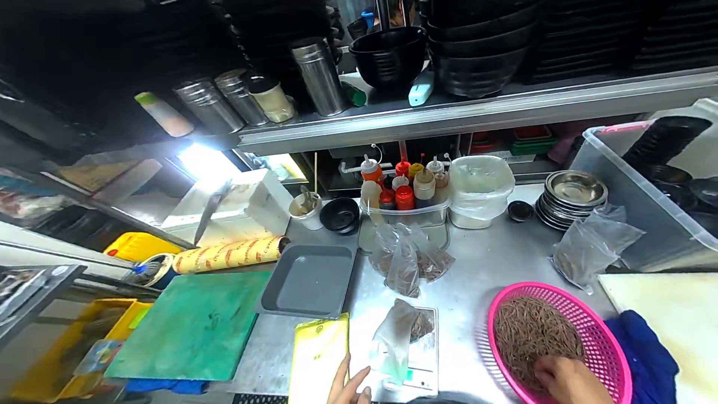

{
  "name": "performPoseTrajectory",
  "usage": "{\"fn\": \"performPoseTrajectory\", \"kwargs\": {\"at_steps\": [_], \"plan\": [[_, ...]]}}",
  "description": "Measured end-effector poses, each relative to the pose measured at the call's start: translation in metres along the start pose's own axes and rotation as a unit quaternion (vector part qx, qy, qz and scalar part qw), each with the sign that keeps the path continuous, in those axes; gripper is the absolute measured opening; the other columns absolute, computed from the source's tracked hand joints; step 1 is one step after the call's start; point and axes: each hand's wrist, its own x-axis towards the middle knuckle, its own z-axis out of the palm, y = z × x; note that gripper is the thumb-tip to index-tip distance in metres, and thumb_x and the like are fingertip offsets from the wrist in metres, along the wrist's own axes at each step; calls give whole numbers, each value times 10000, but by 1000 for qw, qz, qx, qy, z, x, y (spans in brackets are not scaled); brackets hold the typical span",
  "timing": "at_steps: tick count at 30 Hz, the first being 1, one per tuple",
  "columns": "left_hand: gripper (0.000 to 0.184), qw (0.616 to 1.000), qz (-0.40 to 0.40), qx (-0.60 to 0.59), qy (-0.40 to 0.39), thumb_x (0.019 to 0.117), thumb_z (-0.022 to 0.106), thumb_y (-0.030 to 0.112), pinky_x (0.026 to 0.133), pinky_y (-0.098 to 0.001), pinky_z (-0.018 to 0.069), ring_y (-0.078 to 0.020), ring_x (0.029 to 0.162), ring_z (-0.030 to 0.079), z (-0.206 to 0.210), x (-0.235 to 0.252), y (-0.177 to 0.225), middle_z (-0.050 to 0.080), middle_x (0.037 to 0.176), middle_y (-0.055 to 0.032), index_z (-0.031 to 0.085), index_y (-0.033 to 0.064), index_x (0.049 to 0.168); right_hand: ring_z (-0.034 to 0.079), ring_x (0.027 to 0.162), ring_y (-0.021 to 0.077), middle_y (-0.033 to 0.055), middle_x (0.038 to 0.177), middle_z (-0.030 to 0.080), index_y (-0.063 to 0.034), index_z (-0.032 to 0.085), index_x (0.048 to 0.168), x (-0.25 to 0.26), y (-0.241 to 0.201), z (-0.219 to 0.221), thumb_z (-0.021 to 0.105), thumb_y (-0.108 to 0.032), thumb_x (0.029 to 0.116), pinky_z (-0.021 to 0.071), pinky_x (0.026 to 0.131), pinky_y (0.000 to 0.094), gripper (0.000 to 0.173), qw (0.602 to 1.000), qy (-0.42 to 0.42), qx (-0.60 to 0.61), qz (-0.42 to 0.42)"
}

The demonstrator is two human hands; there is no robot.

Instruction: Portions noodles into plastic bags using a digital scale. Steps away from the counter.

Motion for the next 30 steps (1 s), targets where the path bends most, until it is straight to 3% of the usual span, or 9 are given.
{"fn": "performPoseTrajectory", "kwargs": {"at_steps": [12, 18, 20, 22, 24, 27, 30], "plan": [[271, 1000, 15, -3, 1, 1012, 625, 232, 766, -304, 641, -107, 865, 726, 23, 9, 3, 286, 1662, -163, 741, 161, 1247, 728, 853, 298, 91, 902, 757, -127, 772, 983, -16, 0, -23, 654, -283, 933, 564, 768, 599, 203, 989, 127, 68, -30], [266, 1000, 21, 13, 2, 1020, 608, 239, 734, -290, 618, -89, 821, 702, 35, 20, -4, 323, 1651, -142, 748, 173, 1236, 723, 807, 252, 70, 872, 755, -132, 782, 959, -29, -4, -44, 668, -278, 922, 578, 749, 544, 189, 973, 202, 88, -62], [279, 998, 53, 37, 20, 1002, 619, 174, 786, -313, 618, -117, 909, 713, 42, 30, -5, 462, 1568, -153, 739, 116, 1246, 722, 808, 248, 67, 875, 755, -138, 780, 964, -31, -6, -51, 657, -297, 932, 575, 749, 544, 203, 971, 210, 92, -63], [337, 994, 90, 63, 26, 966, 599, 51, 970, -397, 598, -211, 1186, 686, 48, 45, 9, 595, 1446, -165, 710, 52, 1285, 721, 809, 242, 62, 873, 753, -142, 780, 967, -30, -7, -54, 653, -309, 936, 576, 750, 542, 212, 969, 218, 95, -63], [404, 989, 125, 75, 27, 914, 568, -21, 1000, -420, 583, -210, 1237, 663, 55, 67, 37, 655, 1385, -116, 719, 62, 1279, 724, 807, 234, 59, 868, 755, -145, 782, 959, -28, -6, -53, 657, -301, 931, 580, 747, 532, 202, 967, 228, 94, -69], [427, 988, 126, 85, -1, 887, 554, 29, 961, -399, 605, -121, 1186, 680, 63, 105, 94, 669, 1376, -12, 748, 158, 1245, 727, 817, 228, 52, 880, 759, -146, 782, 962, -27, -8, -51, 662, -301, 929, 586, 760, 525, 200, 965, 231, 96, -75], [421, 997, 35, 33, -68, 897, 580, 117, 789, -399, 646, -127, 887, 742, 74, 140, 155, 689, 1310, -27, 703, 140, 1300, 728, 828, 234, 48, 892, 763, -154, 784, 972, -29, -12, -51, 657, -308, 931, 581, 764, 543, 204, 966, 226, 106, -69]]}}
